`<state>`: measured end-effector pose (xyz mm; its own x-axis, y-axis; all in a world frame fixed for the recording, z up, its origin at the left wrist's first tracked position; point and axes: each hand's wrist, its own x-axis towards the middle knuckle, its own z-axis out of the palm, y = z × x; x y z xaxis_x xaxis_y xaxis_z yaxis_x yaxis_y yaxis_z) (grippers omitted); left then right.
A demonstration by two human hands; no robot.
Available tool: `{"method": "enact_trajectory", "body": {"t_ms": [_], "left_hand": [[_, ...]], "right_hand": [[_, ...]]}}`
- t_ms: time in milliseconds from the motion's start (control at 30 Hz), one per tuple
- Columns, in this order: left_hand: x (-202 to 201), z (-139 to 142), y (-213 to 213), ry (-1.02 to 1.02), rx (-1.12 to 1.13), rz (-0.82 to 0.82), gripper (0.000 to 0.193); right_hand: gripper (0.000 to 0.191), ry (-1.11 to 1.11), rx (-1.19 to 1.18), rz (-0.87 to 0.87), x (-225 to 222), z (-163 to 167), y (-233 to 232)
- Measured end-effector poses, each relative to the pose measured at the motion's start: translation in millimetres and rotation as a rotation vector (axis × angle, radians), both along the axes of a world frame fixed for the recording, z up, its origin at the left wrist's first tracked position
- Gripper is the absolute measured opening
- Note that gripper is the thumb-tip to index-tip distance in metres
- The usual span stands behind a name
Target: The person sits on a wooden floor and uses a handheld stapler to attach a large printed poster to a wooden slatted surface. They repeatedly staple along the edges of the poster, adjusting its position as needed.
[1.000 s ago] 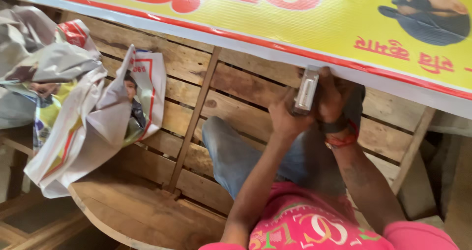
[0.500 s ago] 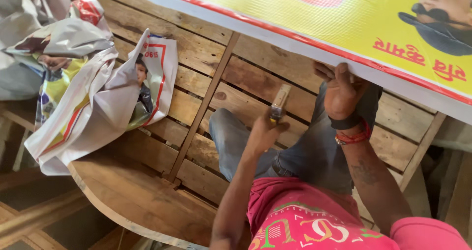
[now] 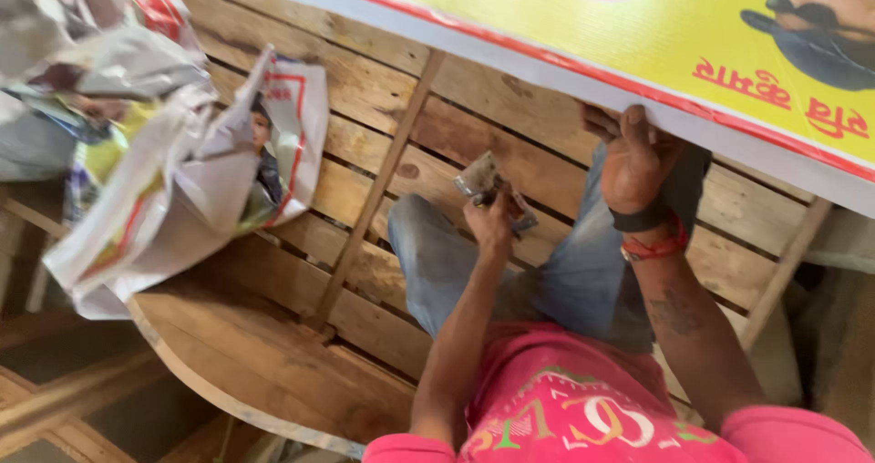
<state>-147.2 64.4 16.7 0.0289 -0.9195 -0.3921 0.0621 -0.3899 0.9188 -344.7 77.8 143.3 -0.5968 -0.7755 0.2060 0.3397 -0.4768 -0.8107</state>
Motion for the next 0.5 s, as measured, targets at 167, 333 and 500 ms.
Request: {"method": "enact_trajectory", "body": {"t_ms": [167,333,500], "left_hand": [[1.4,22.7,-16.4,0.135,0.015,-0.144,0.023],[14.3,81.6,1.7,0.184,-0.159,-0.403,0.050],[-5.3,165.5,14.6,-0.225,-0.252,-0.662,0.066]], "right_hand": [[0.036,-0.021,-0.053,-0.032,1.6,-1.5,-4.8],[0.037,-0.040,-0.047,-0.022,3.1,-0.6,-1.6],[0.037,-0.073,-0.025,-0.033,5.0,-1.6,-0.6]]}}
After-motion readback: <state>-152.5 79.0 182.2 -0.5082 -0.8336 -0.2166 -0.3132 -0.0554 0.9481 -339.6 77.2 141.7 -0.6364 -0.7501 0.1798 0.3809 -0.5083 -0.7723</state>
